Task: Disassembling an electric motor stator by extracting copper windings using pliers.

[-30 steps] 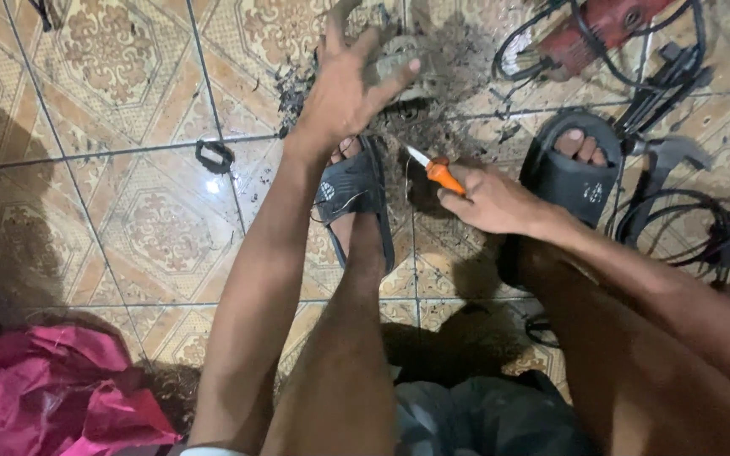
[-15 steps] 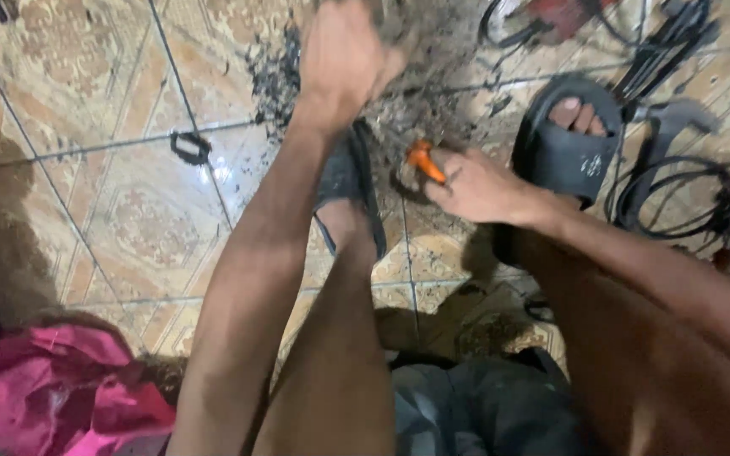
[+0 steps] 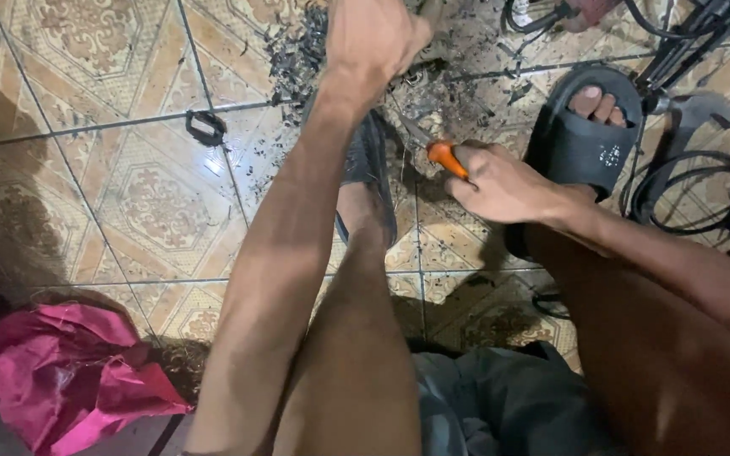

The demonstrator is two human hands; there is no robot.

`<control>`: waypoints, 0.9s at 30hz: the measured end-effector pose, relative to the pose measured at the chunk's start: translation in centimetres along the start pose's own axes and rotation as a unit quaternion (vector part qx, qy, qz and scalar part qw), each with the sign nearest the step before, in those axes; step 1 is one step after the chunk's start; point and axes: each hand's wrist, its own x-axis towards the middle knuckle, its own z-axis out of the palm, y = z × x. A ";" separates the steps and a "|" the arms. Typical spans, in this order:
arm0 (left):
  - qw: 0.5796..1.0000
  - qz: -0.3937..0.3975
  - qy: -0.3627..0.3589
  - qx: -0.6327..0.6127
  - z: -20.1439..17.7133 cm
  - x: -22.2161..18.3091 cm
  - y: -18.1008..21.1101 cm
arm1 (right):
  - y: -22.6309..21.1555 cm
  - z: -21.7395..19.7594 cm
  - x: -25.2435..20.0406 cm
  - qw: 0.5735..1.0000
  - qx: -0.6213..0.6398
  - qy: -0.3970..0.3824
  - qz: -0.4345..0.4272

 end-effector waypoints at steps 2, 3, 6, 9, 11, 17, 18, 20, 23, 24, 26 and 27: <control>0.999 0.016 0.019 -0.047 0.2 0.0 -0.4 | 1.2 0.5 0.3 0.999 -0.038 -0.017 0.010; 0.999 0.015 0.021 -0.044 -0.3 0.0 -0.1 | 1.7 0.5 0.6 0.999 -0.040 -0.017 0.006; 0.996 0.004 0.057 -0.076 -0.9 -0.4 0.7 | 4.0 0.9 0.8 0.997 -0.057 -0.050 0.031; 0.995 0.035 0.092 0.004 -0.1 -0.5 0.9 | 5.7 0.5 0.5 0.998 -0.060 -0.018 -0.024; 0.992 0.085 0.053 0.082 -0.4 -0.1 0.4 | 3.3 -1.0 0.5 0.998 -0.021 -0.020 0.053; 0.993 -0.037 0.003 -0.109 -2.0 0.5 1.2 | 7.1 -2.3 3.2 0.772 0.606 -0.068 0.179; 0.993 -0.037 0.003 -0.108 -2.2 0.3 1.1 | 7.5 -2.5 3.3 0.772 0.607 -0.069 0.178; 0.994 -0.016 0.001 -0.110 -2.3 -0.5 1.0 | 8.5 -2.3 3.1 0.781 0.606 -0.071 0.134; 0.992 -0.052 0.041 -0.109 -4.1 -0.6 2.6 | 7.3 -1.9 5.1 0.790 0.576 -0.082 0.195; 0.992 -0.052 0.040 -0.108 -4.1 -0.6 2.6 | 6.9 -1.7 5.6 0.789 0.577 -0.082 0.195; 0.992 -0.043 0.023 -0.117 -4.1 -0.5 2.3 | 5.9 -1.5 6.8 0.782 0.585 -0.082 0.197; 0.992 -0.042 0.024 -0.114 -4.1 -0.3 2.1 | 5.5 -1.7 7.3 0.783 0.585 -0.083 0.194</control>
